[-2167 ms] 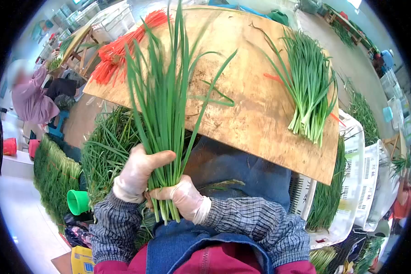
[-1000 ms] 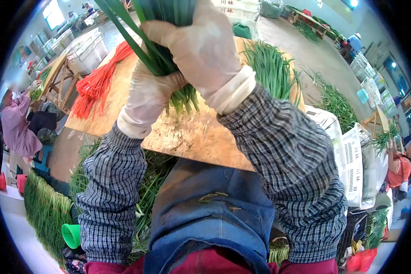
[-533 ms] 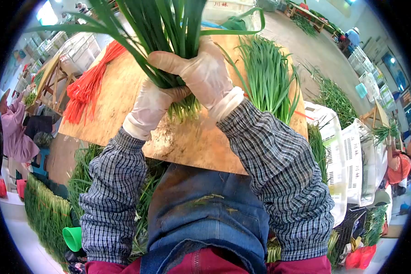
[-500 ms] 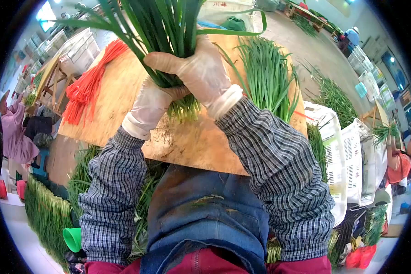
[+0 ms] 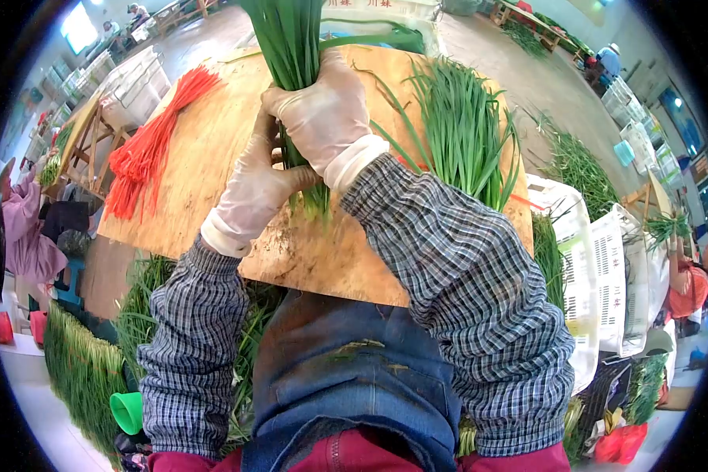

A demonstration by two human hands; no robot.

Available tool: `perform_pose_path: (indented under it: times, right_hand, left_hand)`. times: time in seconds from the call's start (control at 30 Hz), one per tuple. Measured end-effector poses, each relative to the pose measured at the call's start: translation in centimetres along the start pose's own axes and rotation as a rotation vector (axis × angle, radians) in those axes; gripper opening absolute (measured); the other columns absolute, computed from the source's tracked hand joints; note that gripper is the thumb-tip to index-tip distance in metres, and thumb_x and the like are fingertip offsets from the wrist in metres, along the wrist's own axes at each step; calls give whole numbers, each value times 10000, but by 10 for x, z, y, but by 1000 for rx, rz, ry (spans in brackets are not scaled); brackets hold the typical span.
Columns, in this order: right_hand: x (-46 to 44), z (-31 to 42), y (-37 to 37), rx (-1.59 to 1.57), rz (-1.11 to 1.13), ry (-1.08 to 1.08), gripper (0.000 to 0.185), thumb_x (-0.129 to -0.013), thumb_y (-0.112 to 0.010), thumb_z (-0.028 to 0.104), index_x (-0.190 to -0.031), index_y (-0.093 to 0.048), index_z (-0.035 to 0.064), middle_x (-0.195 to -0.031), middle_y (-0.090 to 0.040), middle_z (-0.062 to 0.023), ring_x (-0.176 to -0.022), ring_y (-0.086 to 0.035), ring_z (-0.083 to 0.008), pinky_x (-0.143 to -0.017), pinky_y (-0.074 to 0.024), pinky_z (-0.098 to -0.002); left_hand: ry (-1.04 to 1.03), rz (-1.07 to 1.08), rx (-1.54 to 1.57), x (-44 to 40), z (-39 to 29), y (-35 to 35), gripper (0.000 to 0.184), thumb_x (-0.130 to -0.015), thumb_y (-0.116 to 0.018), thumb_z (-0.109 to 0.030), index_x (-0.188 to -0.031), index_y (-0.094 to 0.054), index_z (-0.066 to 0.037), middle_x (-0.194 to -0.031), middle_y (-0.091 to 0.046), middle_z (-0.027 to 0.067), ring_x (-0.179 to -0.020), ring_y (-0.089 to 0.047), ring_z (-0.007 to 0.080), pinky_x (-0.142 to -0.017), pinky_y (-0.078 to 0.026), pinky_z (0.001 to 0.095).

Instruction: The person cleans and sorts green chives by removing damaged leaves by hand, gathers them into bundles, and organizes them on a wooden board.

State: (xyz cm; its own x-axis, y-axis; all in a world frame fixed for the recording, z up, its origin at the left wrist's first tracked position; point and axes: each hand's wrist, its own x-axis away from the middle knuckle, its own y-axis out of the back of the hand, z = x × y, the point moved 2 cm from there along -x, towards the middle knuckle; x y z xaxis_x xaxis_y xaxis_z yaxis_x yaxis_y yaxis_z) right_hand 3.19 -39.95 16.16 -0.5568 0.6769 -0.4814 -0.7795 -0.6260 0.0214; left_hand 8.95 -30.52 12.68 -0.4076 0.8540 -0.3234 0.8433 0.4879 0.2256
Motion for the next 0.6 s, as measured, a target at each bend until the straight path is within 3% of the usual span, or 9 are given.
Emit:
perform_pose_path:
  times: [0.13,0.23,0.33,0.37,0.47,0.5,0.6]
  right_hand:
    - [7,5,-2,32,1,41,258,-678,-716,70,-895,-593,1,-803,-630,-41,-722,-584,-107,-667,-474,-235]
    - [8,6,-2,6,27,74,260,-679,-730,84,-882,-597,-9,-783,-634,-56,-696,-589,-115,-627,-481,-233]
    - [6,15,7,164,-35,78,327,-629,-716,142,-854,-572,-47,-678,-619,-116,-610,-603,-184,-567,-490,-296]
    - [7,25,8,199,-51,87,293,-622,-712,170,-761,-581,-52,-634,-608,-127,-577,-602,-204,-542,-480,-315]
    - [4,14,11,273,-138,137,292,-618,-704,172,-735,-571,-61,-627,-605,-142,-576,-600,-216,-536,-469,-326]
    - [4,12,13,245,-166,119,248,-639,-701,147,-729,-583,-51,-626,-605,-120,-562,-582,-189,-525,-459,-308]
    - [8,2,14,151,-229,52,124,-701,-693,74,-713,-618,-24,-622,-604,-55,-517,-528,-107,-494,-430,-256]
  left_hand:
    - [60,-77,81,14,12,-5,847,-716,-620,46,-1412,-156,-91,-1210,-472,150,-1106,-481,229,-895,-423,319]
    - [-240,-154,13,13,25,-9,831,-706,-617,66,-1406,-197,-90,-1165,-498,168,-1071,-507,257,-876,-430,339]
    - [-391,-179,-113,9,26,-8,811,-690,-627,69,-1390,-253,-93,-1121,-507,181,-1029,-520,304,-861,-435,352]
    - [-416,-192,-138,9,21,-7,799,-677,-648,48,-1376,-285,-92,-1079,-506,187,-991,-517,347,-850,-435,373]
    - [-422,-207,-318,4,26,-8,756,-687,-655,17,-1358,-321,-87,-1081,-510,181,-981,-517,353,-847,-433,379]
    - [-460,-284,-495,7,26,-9,684,-703,-653,-19,-1323,-369,-71,-1051,-510,182,-936,-521,333,-801,-434,400]
    - [-298,-547,-666,47,12,-22,459,-734,-641,5,-1174,-512,-24,-1009,-554,165,-840,-575,266,-709,-477,339]
